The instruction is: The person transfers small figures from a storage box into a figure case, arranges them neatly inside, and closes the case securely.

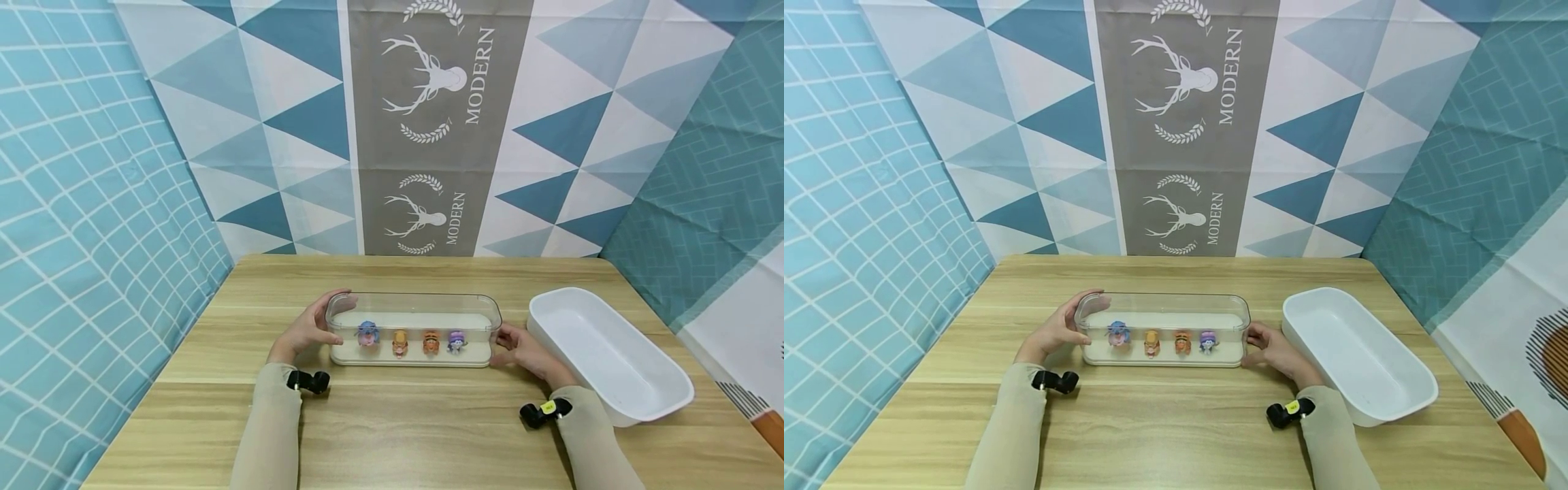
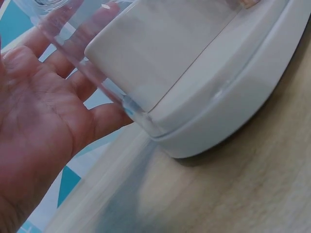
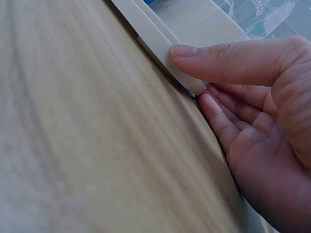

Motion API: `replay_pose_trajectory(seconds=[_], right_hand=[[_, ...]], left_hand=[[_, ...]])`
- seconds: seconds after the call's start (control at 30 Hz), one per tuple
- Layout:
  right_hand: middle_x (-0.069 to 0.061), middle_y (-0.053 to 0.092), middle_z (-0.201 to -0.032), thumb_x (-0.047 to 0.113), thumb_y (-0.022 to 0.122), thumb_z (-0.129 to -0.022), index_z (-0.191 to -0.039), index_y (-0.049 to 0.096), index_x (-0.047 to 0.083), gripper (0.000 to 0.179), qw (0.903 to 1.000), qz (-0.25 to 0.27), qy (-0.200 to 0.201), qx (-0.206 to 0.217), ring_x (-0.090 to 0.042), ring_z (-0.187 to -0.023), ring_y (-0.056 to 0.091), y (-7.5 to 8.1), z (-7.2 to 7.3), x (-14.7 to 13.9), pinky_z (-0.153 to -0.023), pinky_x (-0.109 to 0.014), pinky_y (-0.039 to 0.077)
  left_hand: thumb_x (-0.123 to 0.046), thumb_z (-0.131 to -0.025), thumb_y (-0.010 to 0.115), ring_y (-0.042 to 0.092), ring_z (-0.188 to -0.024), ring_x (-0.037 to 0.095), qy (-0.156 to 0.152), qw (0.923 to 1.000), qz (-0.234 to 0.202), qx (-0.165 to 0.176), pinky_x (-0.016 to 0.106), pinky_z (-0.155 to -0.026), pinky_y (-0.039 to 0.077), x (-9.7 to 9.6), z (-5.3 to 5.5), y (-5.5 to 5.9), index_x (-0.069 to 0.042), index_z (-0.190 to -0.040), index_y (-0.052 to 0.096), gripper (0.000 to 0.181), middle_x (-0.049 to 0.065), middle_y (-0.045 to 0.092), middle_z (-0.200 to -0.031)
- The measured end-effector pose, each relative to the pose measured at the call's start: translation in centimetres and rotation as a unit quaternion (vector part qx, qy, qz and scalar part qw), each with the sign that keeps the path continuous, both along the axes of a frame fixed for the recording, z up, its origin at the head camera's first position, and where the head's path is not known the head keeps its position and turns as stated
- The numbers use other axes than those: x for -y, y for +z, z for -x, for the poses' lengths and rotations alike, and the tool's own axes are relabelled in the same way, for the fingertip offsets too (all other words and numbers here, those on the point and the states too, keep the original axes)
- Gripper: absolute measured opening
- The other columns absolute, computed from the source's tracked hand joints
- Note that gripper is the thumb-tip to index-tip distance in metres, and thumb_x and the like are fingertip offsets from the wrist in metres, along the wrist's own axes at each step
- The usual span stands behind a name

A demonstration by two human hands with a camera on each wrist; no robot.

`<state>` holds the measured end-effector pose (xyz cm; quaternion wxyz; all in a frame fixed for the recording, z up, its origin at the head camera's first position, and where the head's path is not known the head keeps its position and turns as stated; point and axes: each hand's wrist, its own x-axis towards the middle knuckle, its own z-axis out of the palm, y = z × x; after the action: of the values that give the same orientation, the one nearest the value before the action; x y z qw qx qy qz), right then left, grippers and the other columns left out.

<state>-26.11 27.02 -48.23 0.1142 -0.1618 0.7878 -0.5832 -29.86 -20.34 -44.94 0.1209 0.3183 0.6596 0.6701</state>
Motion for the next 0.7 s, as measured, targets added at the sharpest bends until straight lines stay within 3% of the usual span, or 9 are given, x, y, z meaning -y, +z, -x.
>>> replay_pose_trajectory(seconds=[0.17, 0.33, 0.43, 0.6, 0.7], right_hand=[[-0.031, 0.047, -0.141, -0.007, 0.080, -0.073, -0.138, 0.044, -0.015, 0.074, 1.0000, 0.002, -0.001, -0.003, -0.046, -0.135, 0.040, -0.03, -0.08, -0.01, -0.099, -0.015, 0.040], [-0.030, 0.048, -0.141, -0.005, 0.080, -0.073, -0.137, 0.044, -0.014, 0.074, 1.0000, -0.001, -0.001, -0.006, -0.045, -0.135, 0.040, -0.04, -0.14, 0.05, -0.101, -0.017, 0.040], [-0.030, 0.048, -0.141, -0.005, 0.080, -0.074, -0.137, 0.045, -0.014, 0.073, 1.0000, -0.003, -0.001, -0.007, -0.045, -0.135, 0.040, -0.06, -0.13, 0.09, -0.102, -0.019, 0.039], [-0.030, 0.048, -0.141, -0.005, 0.080, -0.073, -0.139, 0.043, -0.014, 0.076, 1.0000, 0.000, 0.002, -0.004, -0.045, -0.135, 0.040, -0.05, -0.04, 0.04, -0.102, -0.018, 0.039], [-0.032, 0.045, -0.143, -0.006, 0.079, -0.073, -0.142, 0.039, -0.015, 0.080, 1.0000, 0.006, 0.003, -0.001, -0.045, -0.134, 0.041, -0.01, -0.02, 0.00, -0.100, -0.016, 0.040]], left_hand=[[0.008, -0.072, 0.081, 0.034, -0.133, 0.016, -0.004, 0.9999, 0.007, 0.010, 0.026, -0.095, 0.050, -0.02, 0.01, -0.06, -0.004, -0.154, 0.027, 0.100, 0.017, 0.027, -0.154], [0.007, -0.075, 0.079, 0.037, -0.133, 0.015, -0.017, 0.9998, 0.002, 0.007, 0.024, -0.098, 0.046, 0.02, 0.01, -0.27, -0.008, -0.155, 0.029, 0.096, 0.022, 0.032, -0.152], [0.005, -0.076, 0.079, 0.039, -0.134, 0.014, -0.029, 0.9996, -0.004, 0.005, 0.023, -0.100, 0.045, 0.09, -0.02, -0.35, -0.008, -0.154, 0.030, 0.093, 0.019, 0.038, -0.151], [0.005, -0.076, 0.078, 0.042, -0.132, 0.012, -0.034, 0.9993, -0.007, 0.013, 0.024, -0.099, 0.046, 0.12, -0.10, -0.34, -0.009, -0.153, 0.031, 0.091, 0.006, 0.045, -0.147], [0.011, -0.076, 0.075, 0.043, -0.132, 0.012, -0.038, 0.9991, -0.014, 0.017, 0.025, -0.098, 0.048, 0.14, -0.09, -0.45, -0.010, -0.153, 0.032, 0.091, 0.008, 0.045, -0.148]])
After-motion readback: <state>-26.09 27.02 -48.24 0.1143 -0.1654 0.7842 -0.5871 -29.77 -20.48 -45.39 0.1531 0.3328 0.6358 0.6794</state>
